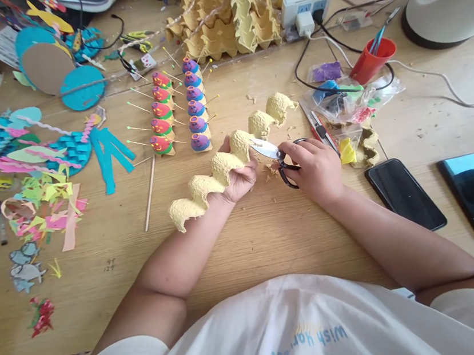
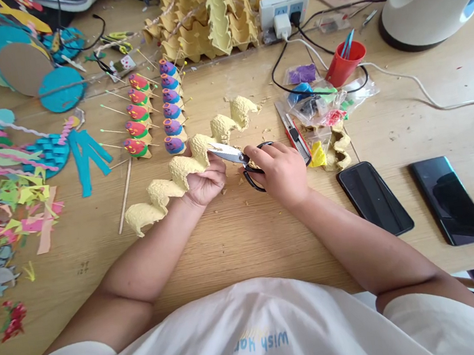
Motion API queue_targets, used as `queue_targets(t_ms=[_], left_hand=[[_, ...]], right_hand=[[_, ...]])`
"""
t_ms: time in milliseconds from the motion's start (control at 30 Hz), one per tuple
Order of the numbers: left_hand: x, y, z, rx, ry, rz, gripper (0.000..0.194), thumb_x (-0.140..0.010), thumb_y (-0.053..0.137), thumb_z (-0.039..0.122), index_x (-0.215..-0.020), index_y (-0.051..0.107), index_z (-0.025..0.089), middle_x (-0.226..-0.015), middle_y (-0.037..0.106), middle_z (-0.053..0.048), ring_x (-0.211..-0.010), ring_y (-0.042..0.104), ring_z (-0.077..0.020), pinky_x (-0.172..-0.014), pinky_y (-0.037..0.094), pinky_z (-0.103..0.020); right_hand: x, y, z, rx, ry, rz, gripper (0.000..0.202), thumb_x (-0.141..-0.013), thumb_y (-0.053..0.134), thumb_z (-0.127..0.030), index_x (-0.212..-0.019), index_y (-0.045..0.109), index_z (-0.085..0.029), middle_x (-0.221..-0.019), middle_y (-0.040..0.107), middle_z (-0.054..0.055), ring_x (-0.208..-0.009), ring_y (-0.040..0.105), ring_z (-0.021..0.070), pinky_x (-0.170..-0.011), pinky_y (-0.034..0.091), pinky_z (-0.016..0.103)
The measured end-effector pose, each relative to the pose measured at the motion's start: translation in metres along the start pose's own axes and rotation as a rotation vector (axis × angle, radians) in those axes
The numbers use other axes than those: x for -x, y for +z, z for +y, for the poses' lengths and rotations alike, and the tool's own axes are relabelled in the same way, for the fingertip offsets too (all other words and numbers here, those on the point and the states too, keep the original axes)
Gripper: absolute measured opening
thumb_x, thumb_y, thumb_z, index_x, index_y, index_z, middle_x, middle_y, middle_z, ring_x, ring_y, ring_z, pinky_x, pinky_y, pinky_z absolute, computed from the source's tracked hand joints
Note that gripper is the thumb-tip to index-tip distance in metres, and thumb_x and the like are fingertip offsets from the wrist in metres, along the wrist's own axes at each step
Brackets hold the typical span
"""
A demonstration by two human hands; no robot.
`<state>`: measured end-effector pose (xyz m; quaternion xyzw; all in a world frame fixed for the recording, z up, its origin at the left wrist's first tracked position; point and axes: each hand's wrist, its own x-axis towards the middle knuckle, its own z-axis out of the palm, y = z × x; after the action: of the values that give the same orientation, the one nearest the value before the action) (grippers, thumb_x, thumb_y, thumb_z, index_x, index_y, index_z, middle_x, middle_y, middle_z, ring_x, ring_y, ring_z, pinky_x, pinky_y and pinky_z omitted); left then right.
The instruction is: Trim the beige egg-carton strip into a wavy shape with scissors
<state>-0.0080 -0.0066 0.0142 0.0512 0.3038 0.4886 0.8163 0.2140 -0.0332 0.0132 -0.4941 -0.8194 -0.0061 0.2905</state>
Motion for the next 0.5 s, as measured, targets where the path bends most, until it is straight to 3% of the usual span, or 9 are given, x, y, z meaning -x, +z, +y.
queue_targets(t_ms=[300, 500], left_hand=[[0.0036, 0.0043, 0.0012, 0.261, -0.04, -0.009, 0.018, -0.11, 0.063, 0.028, -0.104, 0.079, 0.025, -0.064, 0.067, 0.003, -0.05, 0.059, -0.0035, -0.045, 0.044, -0.003], [0.0002, -0.0008, 0.0013, 0.187, 0.024, -0.031, 0.01, -0.106, 0.068, 0.028, -0.106, 0.077, 0.027, -0.073, 0.07, 0.002, -0.055, 0.06, -0.005, -0.047, 0.048, -0.007]], right_hand=[[0.0009, 0.0002, -0.002, -0.065, 0.058, -0.006, 0.03, -0.109, 0.062, -0.046, -0.117, 0.078, -0.021, -0.08, 0.076, 0.006, -0.074, 0.065, 0.0226, -0.067, 0.038, 0.033], [0.0024, 0.0051, -0.0032, -0.281, 0.171, 0.016, 0.038, -0.105, 0.066, -0.059, -0.112, 0.074, -0.022, -0.075, 0.071, 0.002, -0.066, 0.061, 0.0189, -0.062, 0.039, 0.031]])
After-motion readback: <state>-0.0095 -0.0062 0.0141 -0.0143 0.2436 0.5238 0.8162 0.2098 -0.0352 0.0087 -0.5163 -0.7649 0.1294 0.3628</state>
